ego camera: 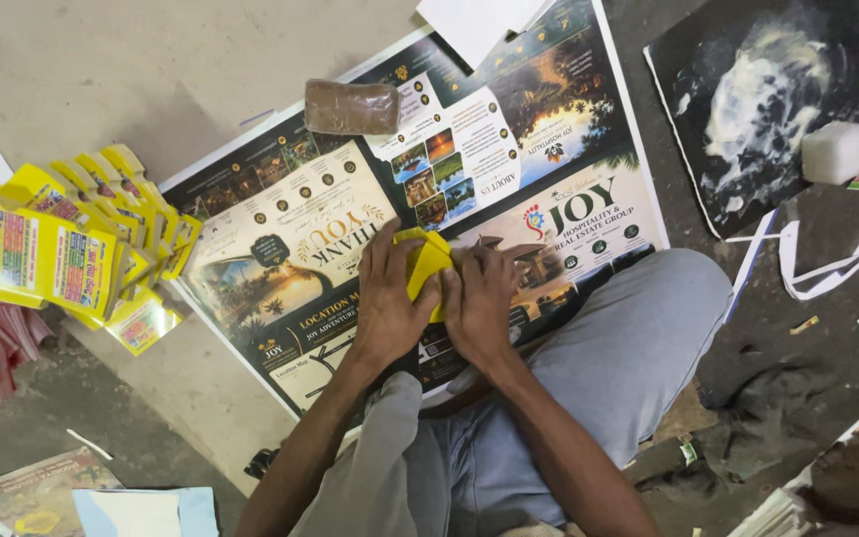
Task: The person sits on the floor and folds yellow paper packets, then applies a white paste to the edges using a small brush. They press the packets together to seal them and place the finished packs into a stack.
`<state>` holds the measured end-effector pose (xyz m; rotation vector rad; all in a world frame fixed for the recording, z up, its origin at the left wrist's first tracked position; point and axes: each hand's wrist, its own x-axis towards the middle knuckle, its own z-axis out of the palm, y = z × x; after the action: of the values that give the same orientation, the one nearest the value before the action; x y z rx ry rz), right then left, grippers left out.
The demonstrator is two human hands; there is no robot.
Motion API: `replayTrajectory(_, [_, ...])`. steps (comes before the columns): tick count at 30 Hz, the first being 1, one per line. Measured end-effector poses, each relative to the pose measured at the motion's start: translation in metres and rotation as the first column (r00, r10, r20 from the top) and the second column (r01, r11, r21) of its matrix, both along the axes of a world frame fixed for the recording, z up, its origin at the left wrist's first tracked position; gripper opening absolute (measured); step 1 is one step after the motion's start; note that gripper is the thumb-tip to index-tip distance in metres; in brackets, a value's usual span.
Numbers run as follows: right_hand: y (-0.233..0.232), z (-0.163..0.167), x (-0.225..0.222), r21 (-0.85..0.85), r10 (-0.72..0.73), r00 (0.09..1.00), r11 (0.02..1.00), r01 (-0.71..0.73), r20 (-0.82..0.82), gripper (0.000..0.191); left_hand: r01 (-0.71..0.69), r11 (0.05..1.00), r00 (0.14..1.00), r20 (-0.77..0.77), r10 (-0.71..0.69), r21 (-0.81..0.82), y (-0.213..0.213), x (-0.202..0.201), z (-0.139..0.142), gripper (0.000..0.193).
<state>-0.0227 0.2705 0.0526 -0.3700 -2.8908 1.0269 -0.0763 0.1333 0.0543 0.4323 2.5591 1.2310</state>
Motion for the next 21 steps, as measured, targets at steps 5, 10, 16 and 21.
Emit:
replayTrajectory(5, [-0.002,0.000,0.000,-0.081,-0.007,0.999,0.997,0.010,0.035,0.028,-0.002,1.000,0.999,-0.054,0.001,-0.020,-0.002,0.003,-0.002,0.055])
replayTrajectory(10, [-0.001,-0.004,0.001,-0.052,-0.017,0.986,0.998,0.026,0.167,0.032,-0.013,1.000,0.998,0.054,0.012,0.004,-0.002,0.004,-0.003,0.054])
replayTrajectory(16, [0.000,-0.007,0.007,-0.105,-0.031,0.999,0.994,0.035,0.039,0.031,-0.010,0.999,1.000,-0.010,0.010,0.031,-0.003,0.004,0.000,0.052])
replayTrajectory(21, [-0.001,-0.008,0.001,-0.065,-0.020,0.965,0.997,0.038,0.260,0.033,-0.003,1.000,0.998,0.060,0.001,0.027,-0.002,0.000,0.003,0.062])
